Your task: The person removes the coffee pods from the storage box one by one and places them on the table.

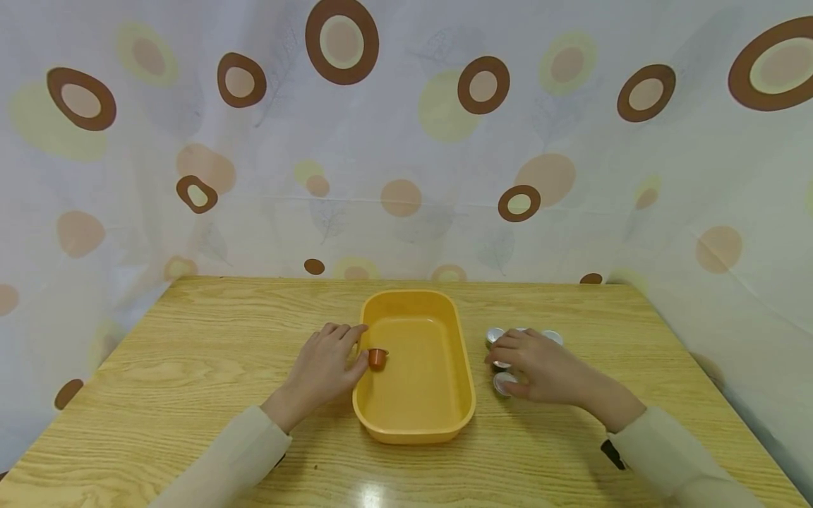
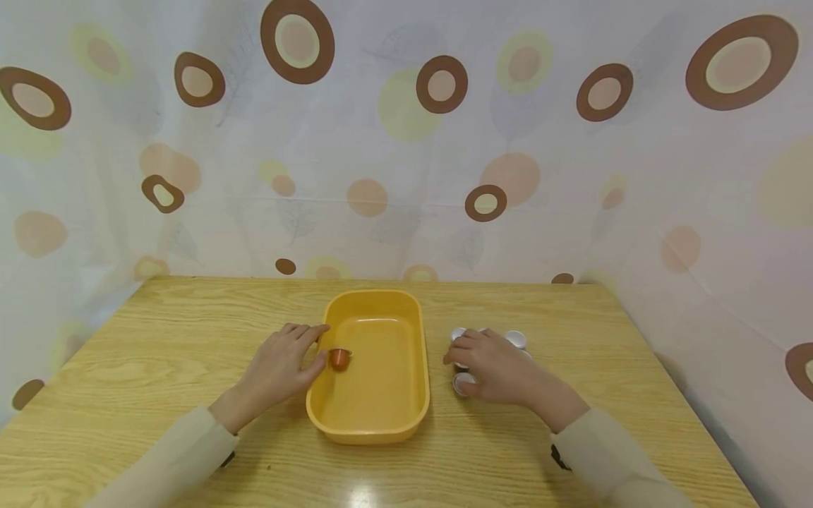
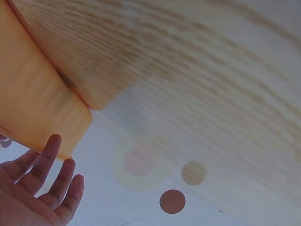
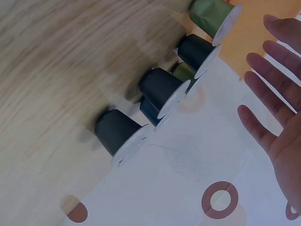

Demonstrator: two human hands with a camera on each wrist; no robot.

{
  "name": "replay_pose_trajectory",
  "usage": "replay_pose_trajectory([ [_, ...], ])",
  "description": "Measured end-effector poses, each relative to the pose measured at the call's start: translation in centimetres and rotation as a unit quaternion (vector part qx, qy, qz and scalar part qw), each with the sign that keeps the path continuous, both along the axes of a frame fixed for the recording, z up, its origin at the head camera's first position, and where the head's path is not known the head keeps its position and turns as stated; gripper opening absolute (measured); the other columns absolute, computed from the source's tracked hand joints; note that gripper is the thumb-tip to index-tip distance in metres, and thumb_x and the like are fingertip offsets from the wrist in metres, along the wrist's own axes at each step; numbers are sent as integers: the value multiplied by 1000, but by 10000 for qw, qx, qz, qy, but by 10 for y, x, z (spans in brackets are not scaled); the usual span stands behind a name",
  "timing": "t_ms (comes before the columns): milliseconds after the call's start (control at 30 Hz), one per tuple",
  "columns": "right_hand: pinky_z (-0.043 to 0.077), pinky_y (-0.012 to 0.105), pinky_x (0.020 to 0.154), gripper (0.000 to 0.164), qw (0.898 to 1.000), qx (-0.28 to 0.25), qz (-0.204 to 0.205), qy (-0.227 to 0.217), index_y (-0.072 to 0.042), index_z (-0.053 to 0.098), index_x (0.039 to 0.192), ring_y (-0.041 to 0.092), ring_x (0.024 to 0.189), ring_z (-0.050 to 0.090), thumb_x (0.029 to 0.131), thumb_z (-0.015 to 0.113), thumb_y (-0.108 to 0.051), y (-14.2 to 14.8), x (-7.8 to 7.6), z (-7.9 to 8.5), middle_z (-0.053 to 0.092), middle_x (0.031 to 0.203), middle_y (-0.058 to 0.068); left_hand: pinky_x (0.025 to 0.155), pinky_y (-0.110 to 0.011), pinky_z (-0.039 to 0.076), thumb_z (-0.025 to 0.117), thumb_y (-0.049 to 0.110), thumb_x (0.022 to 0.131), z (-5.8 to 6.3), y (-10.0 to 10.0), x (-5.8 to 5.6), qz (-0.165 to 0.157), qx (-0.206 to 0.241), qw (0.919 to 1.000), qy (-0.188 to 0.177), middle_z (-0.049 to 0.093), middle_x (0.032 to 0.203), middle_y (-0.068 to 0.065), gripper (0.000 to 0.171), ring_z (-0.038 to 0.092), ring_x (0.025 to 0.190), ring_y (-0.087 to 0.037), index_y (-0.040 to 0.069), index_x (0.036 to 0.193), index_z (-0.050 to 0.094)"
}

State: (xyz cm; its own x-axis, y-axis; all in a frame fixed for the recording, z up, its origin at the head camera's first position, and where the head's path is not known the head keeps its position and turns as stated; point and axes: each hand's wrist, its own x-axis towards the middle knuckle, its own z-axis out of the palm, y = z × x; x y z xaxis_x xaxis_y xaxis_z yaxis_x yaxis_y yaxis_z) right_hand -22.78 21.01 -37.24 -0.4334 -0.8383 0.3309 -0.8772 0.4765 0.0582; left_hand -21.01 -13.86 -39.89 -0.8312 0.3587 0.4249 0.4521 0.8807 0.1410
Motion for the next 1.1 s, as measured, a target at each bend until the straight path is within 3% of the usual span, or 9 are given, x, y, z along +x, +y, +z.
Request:
replay_pose_trajectory([
  [600, 48, 38, 80, 26, 10000, -89, -29, -23, -12, 64, 102, 17, 94, 57, 77, 69, -19, -27, -10, 17, 62, 101, 0, 79, -37, 49, 51, 31, 87, -1, 0, -1, 24, -14, 10000, -50, 65, 101, -2, 38, 56, 98, -22, 13, 120, 57],
  [1100, 47, 38, 84, 27, 9997, -101, 176, -94, -14, 62, 104, 18, 97, 57, 79, 68, -23, -59, -21, 11, 61, 103, -1, 83, -38, 48, 51, 31, 87, -1, -1, -1, 13, 4, 10000, -46, 65, 105, -3, 40, 56, 101, -23, 11, 121, 56],
])
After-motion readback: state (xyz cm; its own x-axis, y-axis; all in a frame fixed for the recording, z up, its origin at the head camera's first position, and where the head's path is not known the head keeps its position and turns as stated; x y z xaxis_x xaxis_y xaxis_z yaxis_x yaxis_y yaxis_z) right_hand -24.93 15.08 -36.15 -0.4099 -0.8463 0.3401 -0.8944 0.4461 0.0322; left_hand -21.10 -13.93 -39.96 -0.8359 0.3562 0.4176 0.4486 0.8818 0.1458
